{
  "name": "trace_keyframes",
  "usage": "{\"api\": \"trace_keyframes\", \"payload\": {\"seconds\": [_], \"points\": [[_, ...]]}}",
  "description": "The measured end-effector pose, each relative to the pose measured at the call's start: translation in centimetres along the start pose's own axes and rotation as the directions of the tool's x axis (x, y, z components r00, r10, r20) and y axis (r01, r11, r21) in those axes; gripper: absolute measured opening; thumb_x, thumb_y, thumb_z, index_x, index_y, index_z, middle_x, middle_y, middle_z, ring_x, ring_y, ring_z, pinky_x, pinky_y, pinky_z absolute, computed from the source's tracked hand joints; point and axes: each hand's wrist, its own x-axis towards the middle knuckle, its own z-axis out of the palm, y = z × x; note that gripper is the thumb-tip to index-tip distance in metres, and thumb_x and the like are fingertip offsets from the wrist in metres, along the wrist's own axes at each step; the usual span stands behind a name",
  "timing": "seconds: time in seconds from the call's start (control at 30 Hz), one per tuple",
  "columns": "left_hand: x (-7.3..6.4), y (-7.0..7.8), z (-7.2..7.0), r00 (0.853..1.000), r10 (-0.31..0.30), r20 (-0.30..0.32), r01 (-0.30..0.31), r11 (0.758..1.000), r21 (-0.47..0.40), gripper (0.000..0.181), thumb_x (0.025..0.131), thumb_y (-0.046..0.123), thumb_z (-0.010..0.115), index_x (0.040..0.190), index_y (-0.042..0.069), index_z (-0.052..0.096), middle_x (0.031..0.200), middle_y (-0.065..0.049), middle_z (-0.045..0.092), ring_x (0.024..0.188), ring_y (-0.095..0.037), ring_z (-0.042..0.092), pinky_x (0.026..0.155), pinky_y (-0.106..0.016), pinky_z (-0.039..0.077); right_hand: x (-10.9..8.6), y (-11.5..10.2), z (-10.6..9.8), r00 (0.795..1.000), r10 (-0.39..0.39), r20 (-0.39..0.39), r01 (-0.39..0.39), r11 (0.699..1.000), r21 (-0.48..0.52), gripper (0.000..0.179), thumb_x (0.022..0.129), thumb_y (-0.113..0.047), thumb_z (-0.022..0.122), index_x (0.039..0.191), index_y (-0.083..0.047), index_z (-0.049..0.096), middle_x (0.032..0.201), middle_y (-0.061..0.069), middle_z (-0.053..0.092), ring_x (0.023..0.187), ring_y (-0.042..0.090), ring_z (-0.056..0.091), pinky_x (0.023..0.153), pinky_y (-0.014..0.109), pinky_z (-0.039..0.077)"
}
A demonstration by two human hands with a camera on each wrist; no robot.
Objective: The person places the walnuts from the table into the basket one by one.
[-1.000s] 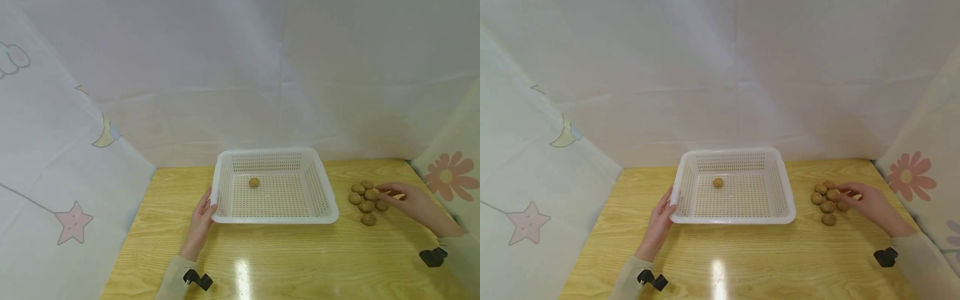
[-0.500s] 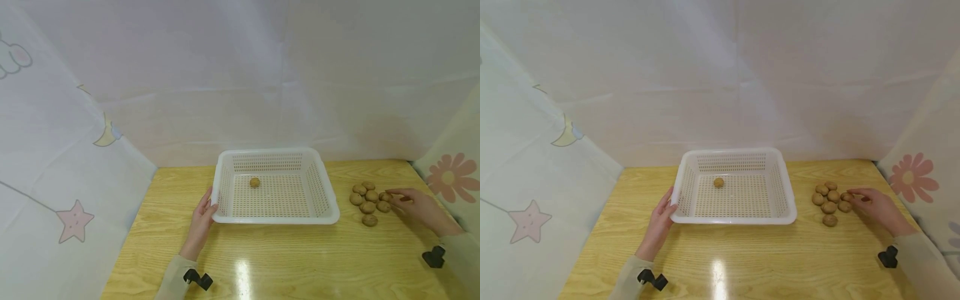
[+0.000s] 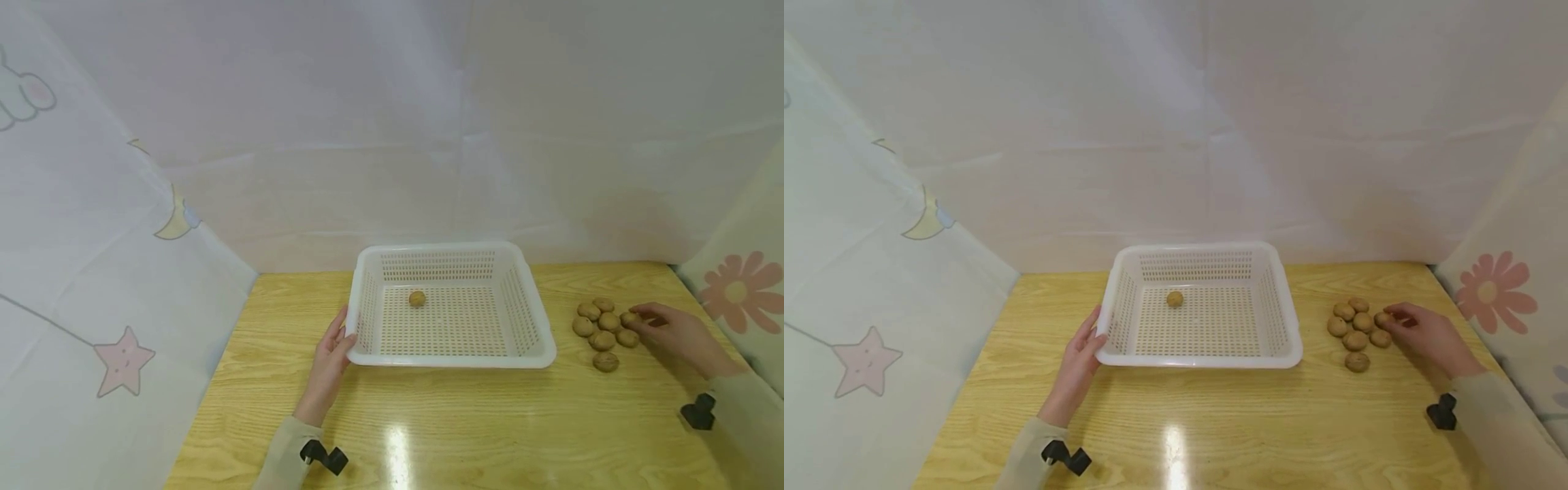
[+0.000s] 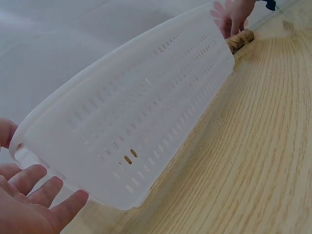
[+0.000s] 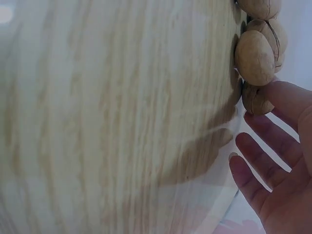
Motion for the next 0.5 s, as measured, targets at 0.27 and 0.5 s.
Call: {"api": "trace_keyframes", "payload": {"seconds": [0.27,0.5], "points": [[0.0,0.0,0.1,1.000,0.012,0.013,-0.012,1.000,-0.002,0.065,0.109,0.014,0.051,0.167,0.017,0.023,0.166,-0.015,0.036,0.149,-0.037,0.038,0.110,-0.040,0.048,-0.2,-0.7,-0.5,0.999,0.003,-0.032,-0.004,1.000,-0.006,0.043,0.103,-0.026,0.067,0.130,0.007,0.061,0.111,0.030,0.069,0.088,0.003,0.060,0.066,0.030,0.050],[0.0,0.2,0.1,1.000,0.021,0.016,-0.021,1.000,-0.008,0.065,0.109,0.012,0.049,0.167,0.013,0.021,0.166,-0.018,0.034,0.149,-0.039,0.037,0.111,-0.044,0.047,-0.1,-2.5,-1.5,0.998,-0.025,-0.065,0.026,1.000,0.017,0.046,0.102,-0.028,0.069,0.136,0.001,0.063,0.116,0.030,0.069,0.087,-0.026,0.038,0.065,0.031,0.050]]}}
